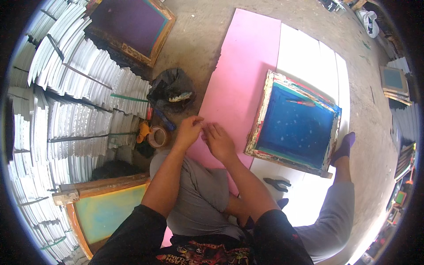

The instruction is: The person sits on the floor and uses a screwdriver to remove screws from a blue screen printing frame. They place the removed screws into a black plastic bag and continue unscrewing the frame edges.

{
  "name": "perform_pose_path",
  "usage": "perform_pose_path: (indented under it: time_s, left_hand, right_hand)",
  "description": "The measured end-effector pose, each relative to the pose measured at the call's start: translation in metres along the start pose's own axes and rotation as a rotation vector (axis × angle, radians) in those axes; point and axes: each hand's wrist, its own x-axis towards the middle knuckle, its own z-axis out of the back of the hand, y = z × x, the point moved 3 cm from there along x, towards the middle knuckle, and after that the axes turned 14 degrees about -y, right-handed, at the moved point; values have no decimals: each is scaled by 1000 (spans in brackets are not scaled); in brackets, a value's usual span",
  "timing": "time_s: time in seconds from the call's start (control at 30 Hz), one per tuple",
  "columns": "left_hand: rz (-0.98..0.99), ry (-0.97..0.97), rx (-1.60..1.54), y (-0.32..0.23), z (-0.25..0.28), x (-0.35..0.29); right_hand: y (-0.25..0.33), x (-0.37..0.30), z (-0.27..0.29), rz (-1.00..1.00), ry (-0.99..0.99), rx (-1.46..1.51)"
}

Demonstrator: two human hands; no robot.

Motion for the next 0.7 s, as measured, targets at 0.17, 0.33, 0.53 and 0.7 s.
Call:
perform_pose_path:
  time_s: [0.17, 0.33, 0.53, 0.7]
  left_hand:
    - [-81, -48, -9, 2, -24, -10]
    - [-49, -19, 34, 4, -9, -3]
    - [-33, -3, 49, 2, 0, 0]
    - [-35, -21, 53, -3, 1, -1]
  right_hand:
    - [-23, -26, 15, 83, 39, -84]
    - [-7, -23, 32, -83, -103, -15]
    - [-7, -8, 30, -113, -43, -3]
    - [-11, -4, 17, -58, -34, 28]
